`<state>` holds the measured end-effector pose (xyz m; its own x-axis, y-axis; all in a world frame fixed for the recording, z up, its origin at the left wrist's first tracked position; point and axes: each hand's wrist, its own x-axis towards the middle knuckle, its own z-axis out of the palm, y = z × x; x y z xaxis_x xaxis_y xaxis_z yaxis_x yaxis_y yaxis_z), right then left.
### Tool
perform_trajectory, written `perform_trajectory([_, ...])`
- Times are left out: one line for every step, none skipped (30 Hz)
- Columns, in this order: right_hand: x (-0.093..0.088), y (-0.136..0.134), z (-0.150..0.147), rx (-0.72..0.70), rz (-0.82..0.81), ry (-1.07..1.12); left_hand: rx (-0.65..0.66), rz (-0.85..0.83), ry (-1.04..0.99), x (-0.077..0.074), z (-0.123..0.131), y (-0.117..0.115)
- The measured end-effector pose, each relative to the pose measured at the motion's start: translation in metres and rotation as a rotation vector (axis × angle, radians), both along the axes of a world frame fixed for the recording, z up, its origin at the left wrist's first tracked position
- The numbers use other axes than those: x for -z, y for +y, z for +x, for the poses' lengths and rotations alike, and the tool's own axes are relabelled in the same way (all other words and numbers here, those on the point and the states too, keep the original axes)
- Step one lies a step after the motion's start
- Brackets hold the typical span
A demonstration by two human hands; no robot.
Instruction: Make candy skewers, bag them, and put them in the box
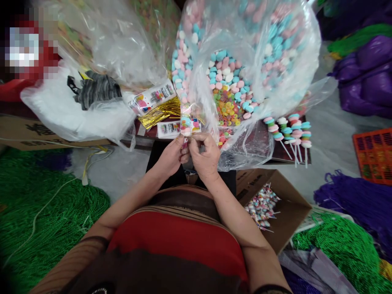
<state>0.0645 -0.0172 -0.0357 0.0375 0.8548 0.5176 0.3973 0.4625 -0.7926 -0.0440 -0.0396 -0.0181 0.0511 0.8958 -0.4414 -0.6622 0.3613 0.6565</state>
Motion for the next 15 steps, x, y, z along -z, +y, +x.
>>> perform_trajectory([0.001,-0.001,0.001,-0.004,-0.003,-0.005,-0.014,-0.015,0.015,0.000,0.000,0.001])
perform_trajectory([0.001,-0.002,0.002,-0.014,-0.017,-0.005,-0.027,-0.023,0.032,-0.001,-0.001,0.002])
perform_trajectory([0.002,-0.003,0.003,-0.029,-0.041,-0.003,-0.038,-0.023,0.050,-0.001,-0.001,0.003])
perform_trajectory([0.002,-0.003,0.004,-0.048,-0.072,0.000,-0.047,-0.017,0.068,0.000,-0.002,0.003])
perform_trajectory([0.001,-0.004,0.005,-0.070,-0.105,0.000,-0.056,-0.007,0.086,0.001,-0.002,0.004])
perform_trajectory([0.001,-0.004,0.006,-0.093,-0.136,-0.004,-0.064,0.003,0.103,0.002,-0.002,0.004])
perform_trajectory([0.000,-0.004,0.008,-0.114,-0.159,-0.013,-0.072,0.014,0.118,0.004,-0.002,0.004])
perform_trajectory([-0.001,-0.004,0.009,-0.134,-0.174,-0.029,-0.078,0.025,0.132,0.006,-0.002,0.004])
perform_trajectory([-0.002,-0.004,0.010,-0.149,-0.184,-0.048,-0.082,0.037,0.144,0.008,-0.002,0.004])
perform_trajectory([-0.003,-0.004,0.011,-0.161,-0.191,-0.070,-0.083,0.046,0.155,0.010,-0.002,0.004])
perform_trajectory([-0.004,-0.003,0.013,-0.167,-0.198,-0.092,-0.085,0.055,0.164,0.012,-0.002,0.003])
perform_trajectory([-0.004,-0.002,0.014,-0.169,-0.204,-0.112,-0.087,0.063,0.171,0.013,-0.002,0.003])
perform_trajectory([-0.005,-0.002,0.015,-0.168,-0.207,-0.126,-0.090,0.070,0.179,0.014,-0.002,0.003])
perform_trajectory([-0.005,-0.001,0.016,-0.167,-0.207,-0.136,-0.093,0.078,0.187,0.015,-0.002,0.002])
perform_trajectory([-0.005,0.000,0.017,-0.169,-0.205,-0.141,-0.092,0.087,0.197,0.016,-0.002,0.002])
